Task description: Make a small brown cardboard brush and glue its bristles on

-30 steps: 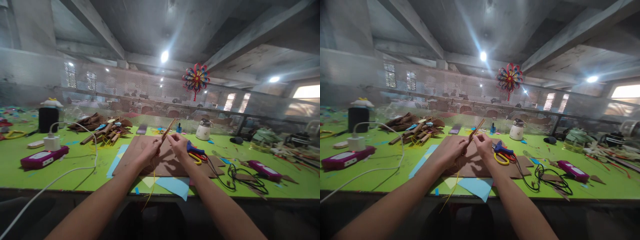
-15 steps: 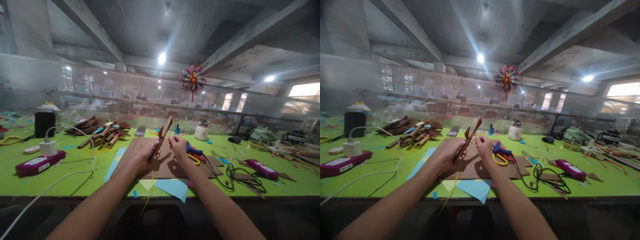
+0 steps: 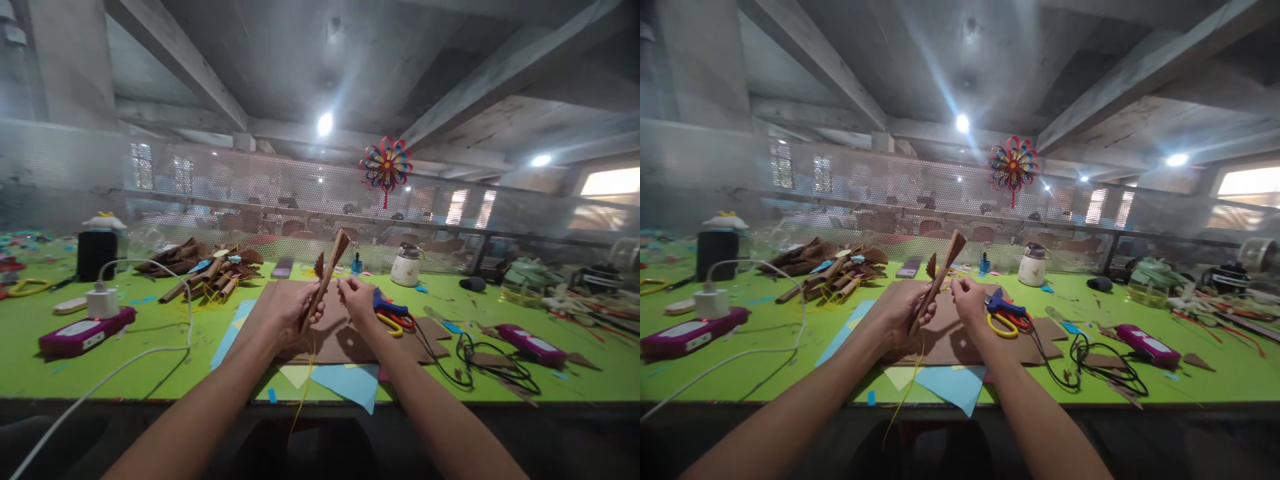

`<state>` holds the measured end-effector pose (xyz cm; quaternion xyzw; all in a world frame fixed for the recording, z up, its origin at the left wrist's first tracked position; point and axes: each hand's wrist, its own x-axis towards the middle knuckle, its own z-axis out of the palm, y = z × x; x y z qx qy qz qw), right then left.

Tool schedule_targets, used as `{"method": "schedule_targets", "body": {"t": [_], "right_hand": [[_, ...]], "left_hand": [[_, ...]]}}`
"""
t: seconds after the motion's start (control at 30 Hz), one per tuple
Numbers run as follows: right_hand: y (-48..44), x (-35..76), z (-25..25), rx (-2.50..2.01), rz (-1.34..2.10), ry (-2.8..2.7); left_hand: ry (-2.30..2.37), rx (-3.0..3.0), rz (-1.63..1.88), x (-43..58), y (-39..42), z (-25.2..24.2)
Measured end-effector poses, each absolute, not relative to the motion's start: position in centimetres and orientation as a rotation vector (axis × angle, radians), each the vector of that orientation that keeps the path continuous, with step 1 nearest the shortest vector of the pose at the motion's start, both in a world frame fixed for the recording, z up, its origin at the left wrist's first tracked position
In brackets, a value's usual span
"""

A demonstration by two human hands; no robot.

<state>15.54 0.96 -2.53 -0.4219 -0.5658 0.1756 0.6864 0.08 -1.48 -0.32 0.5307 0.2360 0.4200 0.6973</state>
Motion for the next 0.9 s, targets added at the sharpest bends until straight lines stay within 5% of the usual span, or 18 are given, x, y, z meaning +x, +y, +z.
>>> {"method": "schedule_targets", "body": {"t": [0.9], "right_hand": [[0.3, 15.0, -2.6, -0.944, 0.405, -1.335]], "left_hand": [[0.302, 1.162, 0.666, -1.0, -2.1, -0.1]]}}
